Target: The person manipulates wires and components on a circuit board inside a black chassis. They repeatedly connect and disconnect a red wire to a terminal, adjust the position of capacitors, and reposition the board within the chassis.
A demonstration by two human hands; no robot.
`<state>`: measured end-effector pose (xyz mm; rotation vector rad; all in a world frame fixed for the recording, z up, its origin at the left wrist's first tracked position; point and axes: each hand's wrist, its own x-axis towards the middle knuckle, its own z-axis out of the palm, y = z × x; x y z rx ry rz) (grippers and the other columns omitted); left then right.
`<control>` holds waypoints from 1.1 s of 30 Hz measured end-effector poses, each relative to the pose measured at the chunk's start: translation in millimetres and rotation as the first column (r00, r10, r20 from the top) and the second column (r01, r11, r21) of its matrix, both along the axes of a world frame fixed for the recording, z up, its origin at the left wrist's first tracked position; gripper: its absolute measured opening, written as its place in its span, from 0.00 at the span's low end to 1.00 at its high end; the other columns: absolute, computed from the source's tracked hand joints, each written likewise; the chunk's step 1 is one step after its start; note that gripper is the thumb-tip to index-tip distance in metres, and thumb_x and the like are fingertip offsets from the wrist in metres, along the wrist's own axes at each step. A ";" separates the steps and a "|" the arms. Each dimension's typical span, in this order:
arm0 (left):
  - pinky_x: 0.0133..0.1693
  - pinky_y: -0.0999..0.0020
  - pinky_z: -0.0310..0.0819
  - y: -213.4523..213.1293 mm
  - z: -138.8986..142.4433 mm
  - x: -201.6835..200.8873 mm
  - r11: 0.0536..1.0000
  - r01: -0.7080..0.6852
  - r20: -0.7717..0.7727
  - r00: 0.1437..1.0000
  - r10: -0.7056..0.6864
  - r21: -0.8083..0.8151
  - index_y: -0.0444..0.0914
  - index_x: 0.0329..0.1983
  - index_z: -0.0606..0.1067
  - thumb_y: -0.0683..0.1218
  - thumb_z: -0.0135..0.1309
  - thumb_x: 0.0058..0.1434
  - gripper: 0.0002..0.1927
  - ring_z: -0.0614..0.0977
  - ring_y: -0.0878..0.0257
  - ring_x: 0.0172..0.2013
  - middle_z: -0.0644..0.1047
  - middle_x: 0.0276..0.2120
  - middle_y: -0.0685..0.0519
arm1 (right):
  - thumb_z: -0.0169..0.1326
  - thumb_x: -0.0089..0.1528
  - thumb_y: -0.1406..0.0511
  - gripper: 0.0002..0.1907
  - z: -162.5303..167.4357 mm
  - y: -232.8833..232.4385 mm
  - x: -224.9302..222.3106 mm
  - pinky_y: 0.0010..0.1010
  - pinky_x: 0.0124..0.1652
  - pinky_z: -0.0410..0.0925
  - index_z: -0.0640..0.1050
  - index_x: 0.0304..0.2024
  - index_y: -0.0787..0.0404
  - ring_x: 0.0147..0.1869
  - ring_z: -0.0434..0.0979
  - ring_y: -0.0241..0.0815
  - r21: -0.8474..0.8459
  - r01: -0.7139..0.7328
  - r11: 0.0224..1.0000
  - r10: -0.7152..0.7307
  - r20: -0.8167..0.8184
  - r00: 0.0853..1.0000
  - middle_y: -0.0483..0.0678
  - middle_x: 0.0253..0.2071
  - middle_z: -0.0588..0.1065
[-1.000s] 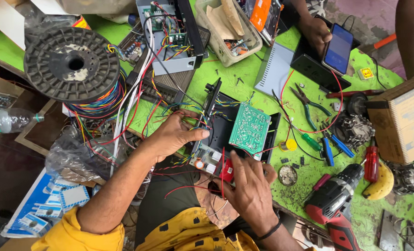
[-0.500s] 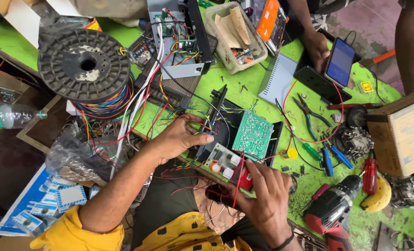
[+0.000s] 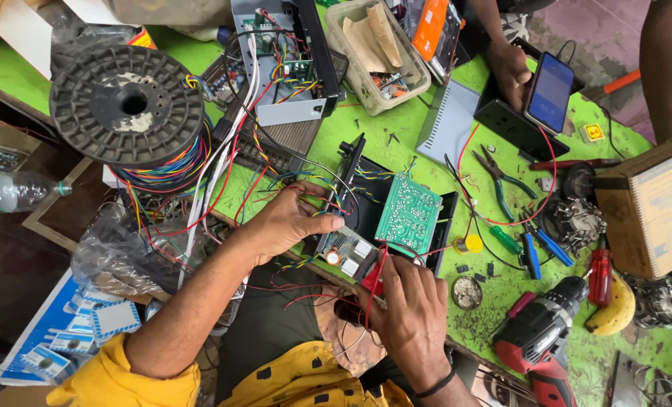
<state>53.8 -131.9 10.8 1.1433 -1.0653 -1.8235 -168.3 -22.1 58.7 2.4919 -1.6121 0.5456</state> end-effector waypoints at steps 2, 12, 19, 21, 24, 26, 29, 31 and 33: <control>0.46 0.68 0.75 0.1 0.8 -0.1 1.000 -0.005 0.013 1.000 0.005 -0.003 0.35 0.58 0.67 0.53 0.72 0.46 0.41 0.80 0.65 0.40 0.80 0.38 0.50 | 0.68 0.50 0.58 0.35 -0.1 0.5 0.2 0.44 0.44 0.64 0.72 0.57 0.63 0.49 0.73 0.52 -0.016 -0.003 1.000 0.004 0.028 1.000 0.51 0.51 0.74; 0.43 0.69 0.75 -0.2 1.3 -1.1 1.000 -0.012 -0.023 1.000 0.012 -0.002 0.35 0.58 0.67 0.53 0.73 0.45 0.41 0.80 0.65 0.37 0.79 0.34 0.51 | 0.69 0.51 0.63 0.34 -0.6 3.4 11.4 0.45 0.47 0.67 0.74 0.58 0.66 0.50 0.73 0.56 0.074 0.023 0.997 -0.034 0.146 0.989 0.55 0.50 0.72; 0.43 0.70 0.74 -1.0 -1.0 0.0 1.000 0.006 0.013 1.000 -0.006 -0.002 0.35 0.58 0.68 0.53 0.73 0.46 0.40 0.80 0.66 0.37 0.79 0.35 0.52 | 0.68 0.50 0.66 0.34 -7.0 9.4 12.6 0.44 0.48 0.68 0.74 0.59 0.65 0.49 0.73 0.54 0.011 0.047 0.999 -0.048 0.138 0.989 0.54 0.51 0.72; 0.44 0.70 0.75 -1.3 -1.6 0.2 1.000 -0.004 -0.002 1.000 0.004 -0.011 0.35 0.58 0.67 0.54 0.73 0.46 0.40 0.80 0.66 0.38 0.79 0.36 0.52 | 0.67 0.51 0.68 0.33 -8.1 11.0 12.1 0.42 0.47 0.68 0.73 0.59 0.64 0.48 0.73 0.53 -0.016 0.039 0.999 -0.035 0.171 0.985 0.55 0.51 0.71; 0.44 0.70 0.75 -1.3 -2.3 0.4 1.000 0.011 0.015 1.000 -0.011 0.010 0.36 0.58 0.68 0.54 0.72 0.45 0.41 0.79 0.65 0.38 0.79 0.36 0.51 | 0.69 0.51 0.66 0.35 -9.7 9.9 11.3 0.42 0.45 0.68 0.73 0.59 0.64 0.46 0.73 0.53 0.029 0.054 0.998 -0.058 0.194 0.979 0.54 0.50 0.72; 0.44 0.70 0.75 -0.8 -2.7 0.2 1.000 0.009 0.026 1.000 -0.009 0.020 0.36 0.58 0.68 0.54 0.73 0.45 0.41 0.79 0.65 0.38 0.78 0.36 0.52 | 0.69 0.51 0.66 0.35 -9.9 9.8 10.2 0.43 0.46 0.69 0.73 0.60 0.64 0.47 0.73 0.53 0.036 0.057 0.998 -0.062 0.189 0.980 0.54 0.51 0.72; 0.45 0.69 0.74 -0.5 -2.6 0.7 1.000 0.003 0.045 0.999 -0.003 0.006 0.36 0.58 0.68 0.55 0.73 0.45 0.41 0.79 0.65 0.39 0.78 0.37 0.52 | 0.69 0.51 0.66 0.34 -9.3 8.7 8.8 0.43 0.48 0.69 0.73 0.59 0.63 0.50 0.73 0.55 0.022 0.041 0.999 -0.044 0.185 0.982 0.55 0.52 0.71; 0.45 0.69 0.74 -0.9 -2.1 1.3 1.000 0.004 0.056 0.998 -0.004 0.004 0.36 0.58 0.69 0.56 0.73 0.44 0.42 0.79 0.65 0.40 0.78 0.37 0.52 | 0.68 0.52 0.65 0.33 -8.9 7.3 8.0 0.44 0.50 0.69 0.73 0.58 0.63 0.52 0.73 0.57 0.003 0.027 1.000 -0.027 0.174 0.984 0.56 0.53 0.71; 0.46 0.68 0.74 -1.9 -1.4 2.0 1.000 0.010 0.067 0.998 -0.011 0.021 0.37 0.59 0.69 0.57 0.73 0.42 0.43 0.79 0.64 0.40 0.78 0.37 0.52 | 0.68 0.53 0.65 0.31 -8.5 5.8 7.6 0.45 0.51 0.68 0.73 0.57 0.64 0.54 0.73 0.58 -0.017 0.014 1.000 -0.011 0.156 0.988 0.57 0.54 0.71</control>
